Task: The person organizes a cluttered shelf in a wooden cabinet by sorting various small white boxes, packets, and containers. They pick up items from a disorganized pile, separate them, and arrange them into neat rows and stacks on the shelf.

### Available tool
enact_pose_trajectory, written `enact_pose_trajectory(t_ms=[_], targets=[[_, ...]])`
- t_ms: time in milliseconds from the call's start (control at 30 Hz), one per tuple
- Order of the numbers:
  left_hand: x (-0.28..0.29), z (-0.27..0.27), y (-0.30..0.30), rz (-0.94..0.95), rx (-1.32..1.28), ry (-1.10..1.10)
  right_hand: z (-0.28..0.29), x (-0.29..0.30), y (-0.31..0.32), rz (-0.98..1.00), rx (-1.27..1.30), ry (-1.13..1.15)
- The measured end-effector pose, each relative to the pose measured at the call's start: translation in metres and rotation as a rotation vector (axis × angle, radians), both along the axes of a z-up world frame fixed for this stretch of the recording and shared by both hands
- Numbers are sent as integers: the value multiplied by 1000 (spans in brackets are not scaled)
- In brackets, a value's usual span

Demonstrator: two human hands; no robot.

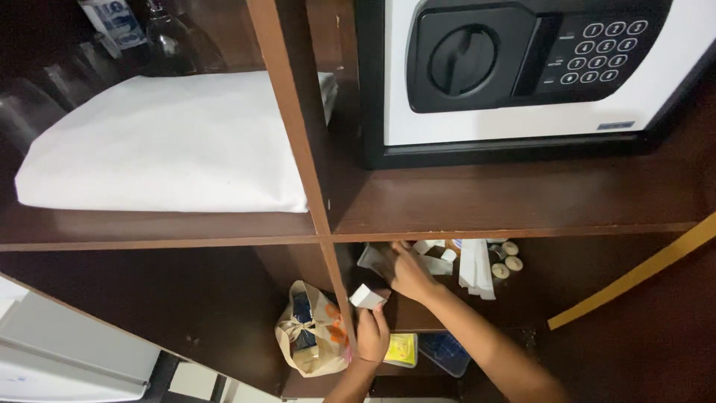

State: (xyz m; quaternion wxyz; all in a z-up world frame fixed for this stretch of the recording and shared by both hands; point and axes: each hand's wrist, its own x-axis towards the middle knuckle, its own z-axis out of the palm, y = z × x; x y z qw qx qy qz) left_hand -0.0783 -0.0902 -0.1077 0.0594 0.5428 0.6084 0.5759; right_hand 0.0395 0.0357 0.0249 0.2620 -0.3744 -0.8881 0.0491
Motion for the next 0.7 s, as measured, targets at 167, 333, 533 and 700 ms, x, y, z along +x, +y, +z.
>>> enact_pose_trajectory(t_ms=[167, 333, 533, 700], targets=[[0, 1, -3, -5, -5, 33, 31, -13, -18, 153, 206, -4], [1, 16, -10, -37, 85, 50, 5, -24, -4, 118, 341, -188], [-4, -17, -2, -7, 4, 89, -9, -30, 0, -4, 519, -53], [1, 38, -15, -98, -25, 25, 31, -10, -31, 54, 235, 159]])
